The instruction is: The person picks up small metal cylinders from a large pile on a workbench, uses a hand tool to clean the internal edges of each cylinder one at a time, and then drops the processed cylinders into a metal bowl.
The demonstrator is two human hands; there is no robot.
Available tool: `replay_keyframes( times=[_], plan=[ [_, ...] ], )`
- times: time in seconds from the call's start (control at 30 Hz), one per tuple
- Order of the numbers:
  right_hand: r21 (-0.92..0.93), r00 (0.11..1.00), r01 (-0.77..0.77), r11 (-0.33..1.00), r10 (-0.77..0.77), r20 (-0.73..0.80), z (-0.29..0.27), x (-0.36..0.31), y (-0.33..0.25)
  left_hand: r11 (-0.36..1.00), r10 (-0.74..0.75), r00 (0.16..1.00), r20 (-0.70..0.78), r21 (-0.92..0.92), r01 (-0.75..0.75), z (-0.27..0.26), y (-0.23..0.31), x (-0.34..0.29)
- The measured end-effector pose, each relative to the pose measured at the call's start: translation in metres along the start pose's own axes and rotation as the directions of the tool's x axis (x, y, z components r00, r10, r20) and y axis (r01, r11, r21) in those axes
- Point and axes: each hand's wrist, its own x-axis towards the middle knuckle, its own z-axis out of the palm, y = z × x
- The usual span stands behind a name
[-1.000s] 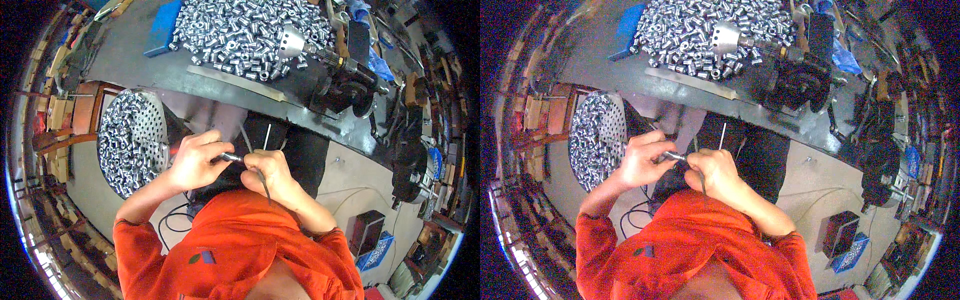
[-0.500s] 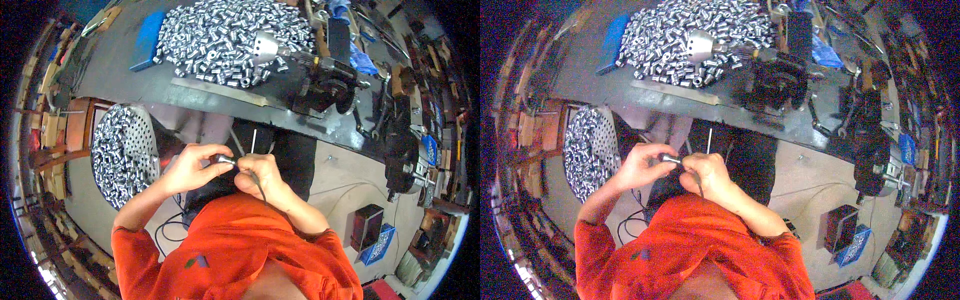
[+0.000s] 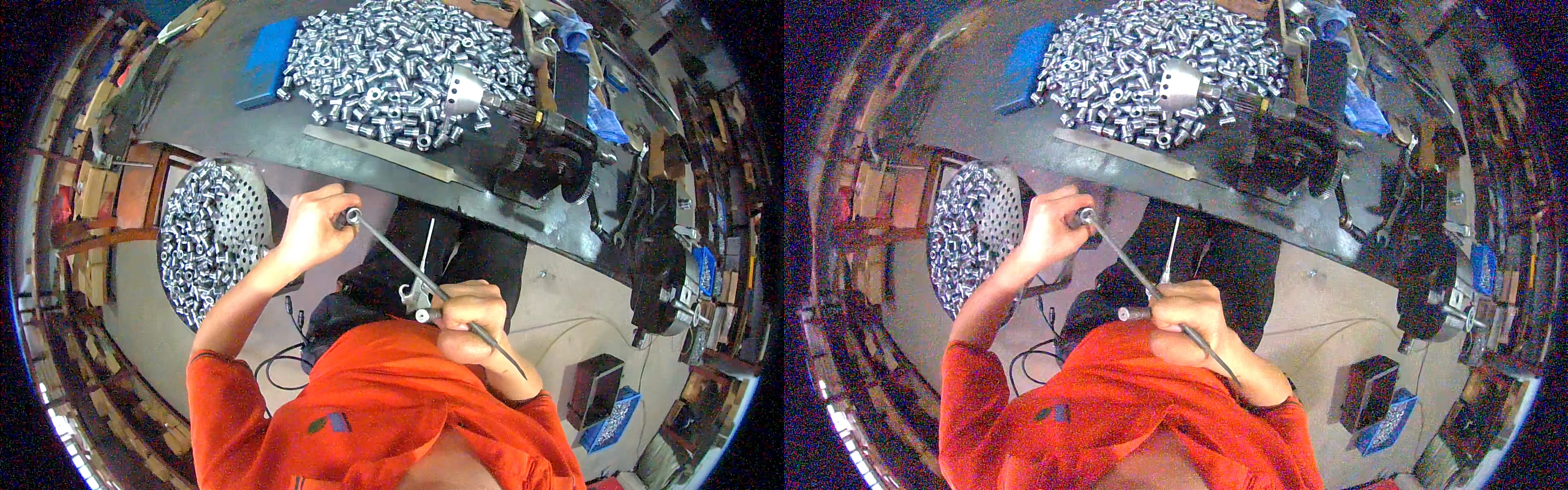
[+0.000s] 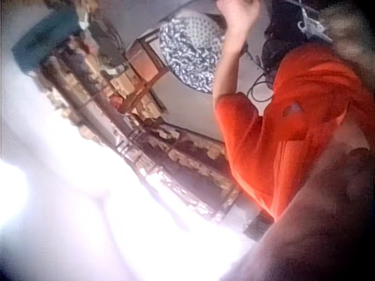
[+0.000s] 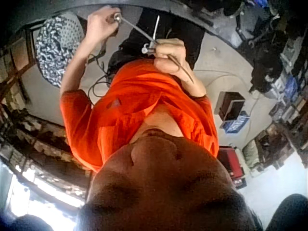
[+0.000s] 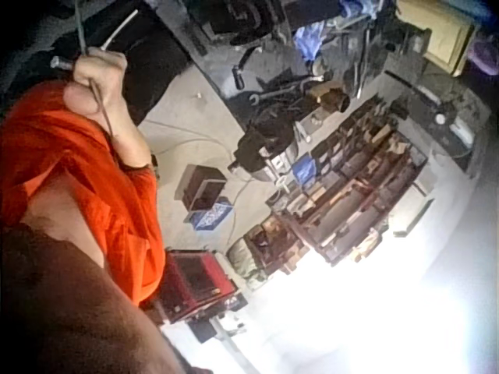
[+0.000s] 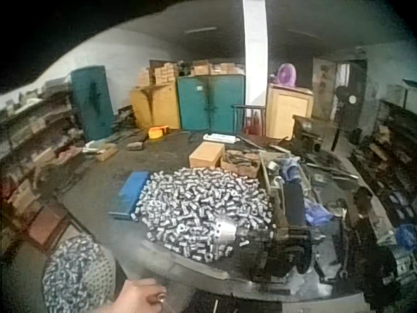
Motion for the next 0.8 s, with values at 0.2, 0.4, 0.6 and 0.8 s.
replay_keyframes(
  times=[0.2, 0.4, 0.6, 0.8],
  plan=[
    [0.039, 0.99, -0.136, 0.99, 0.137, -0.017, 0.011, 0.004, 0.016, 0.994, 0.094, 0.996, -0.008, 0.055, -0.093, 0.004, -0.003, -0.003],
    [-0.154, 0.957, -0.264, 0.952, 0.279, 0.083, 0.025, 0.015, 0.044, 0.946, 0.321, 0.941, 0.108, 0.021, -0.325, 0.029, 0.016, -0.007],
    [-0.365, 1.0, 0.024, 0.931, -0.023, 0.006, 0.009, -0.015, 0.032, 0.98, 0.144, 0.981, 0.133, 0.119, -0.16, 0.025, -0.014, 0.024],
    [-0.365, 0.985, 0.028, 0.931, -0.089, -0.151, 0.011, -0.02, 0.02, 0.996, -0.066, 0.981, -0.183, -0.07, 0.054, 0.012, -0.032, 0.15]
  ],
)
